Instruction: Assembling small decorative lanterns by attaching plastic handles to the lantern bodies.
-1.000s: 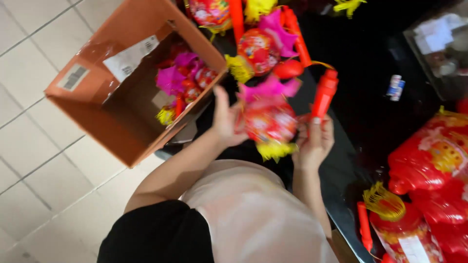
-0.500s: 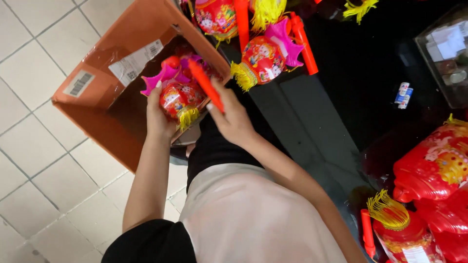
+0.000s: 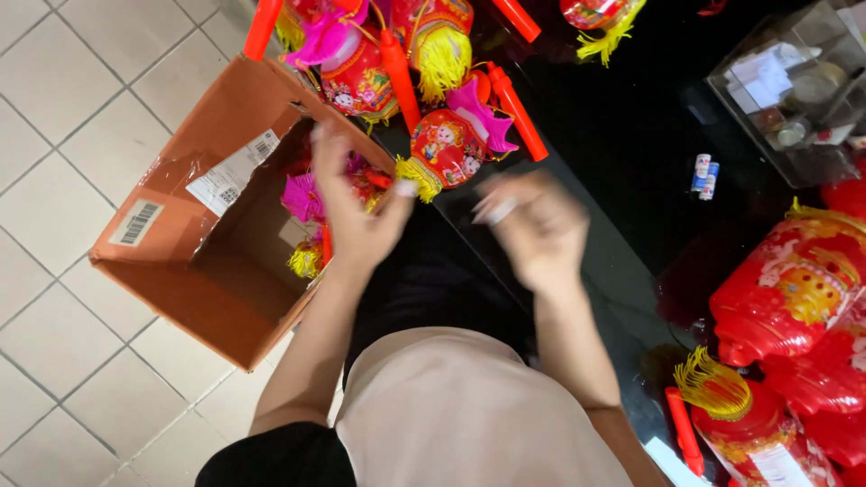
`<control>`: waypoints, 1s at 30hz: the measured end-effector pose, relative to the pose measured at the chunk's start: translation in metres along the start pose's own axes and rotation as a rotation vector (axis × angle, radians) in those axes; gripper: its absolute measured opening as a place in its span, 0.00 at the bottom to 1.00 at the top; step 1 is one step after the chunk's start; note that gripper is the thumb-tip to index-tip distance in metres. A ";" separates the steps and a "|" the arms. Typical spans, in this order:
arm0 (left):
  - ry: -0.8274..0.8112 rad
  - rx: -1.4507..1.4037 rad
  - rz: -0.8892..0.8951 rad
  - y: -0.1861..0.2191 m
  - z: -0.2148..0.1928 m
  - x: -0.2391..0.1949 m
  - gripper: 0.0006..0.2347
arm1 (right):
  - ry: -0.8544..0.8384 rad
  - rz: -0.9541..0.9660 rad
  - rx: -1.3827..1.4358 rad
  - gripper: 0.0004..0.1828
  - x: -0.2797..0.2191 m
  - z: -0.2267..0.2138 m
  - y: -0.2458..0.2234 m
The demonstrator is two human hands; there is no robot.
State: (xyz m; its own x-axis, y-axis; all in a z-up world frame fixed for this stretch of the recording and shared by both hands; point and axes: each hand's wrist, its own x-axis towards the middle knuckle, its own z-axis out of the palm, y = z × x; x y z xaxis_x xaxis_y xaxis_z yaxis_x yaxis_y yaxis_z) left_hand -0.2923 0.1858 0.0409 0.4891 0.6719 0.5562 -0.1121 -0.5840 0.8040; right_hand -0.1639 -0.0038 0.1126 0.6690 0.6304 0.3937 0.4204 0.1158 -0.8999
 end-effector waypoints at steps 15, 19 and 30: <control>-0.300 0.203 -0.067 0.044 0.053 0.022 0.46 | 0.135 -0.096 -0.812 0.14 0.020 -0.050 0.118; -0.279 -0.360 -0.263 0.042 0.073 0.004 0.54 | 0.260 -0.128 -0.595 0.13 0.011 -0.101 0.043; -0.679 -1.454 -0.342 0.066 0.213 -0.008 0.54 | 0.592 -0.163 0.599 0.24 -0.061 -0.161 0.051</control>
State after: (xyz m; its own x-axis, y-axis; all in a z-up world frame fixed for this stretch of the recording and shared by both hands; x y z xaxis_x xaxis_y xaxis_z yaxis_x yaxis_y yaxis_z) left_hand -0.1193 0.0442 0.0448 0.8840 0.1318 0.4485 -0.4041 0.6979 0.5913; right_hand -0.0846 -0.1595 0.0732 0.9081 0.0856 0.4099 0.2559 0.6614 -0.7050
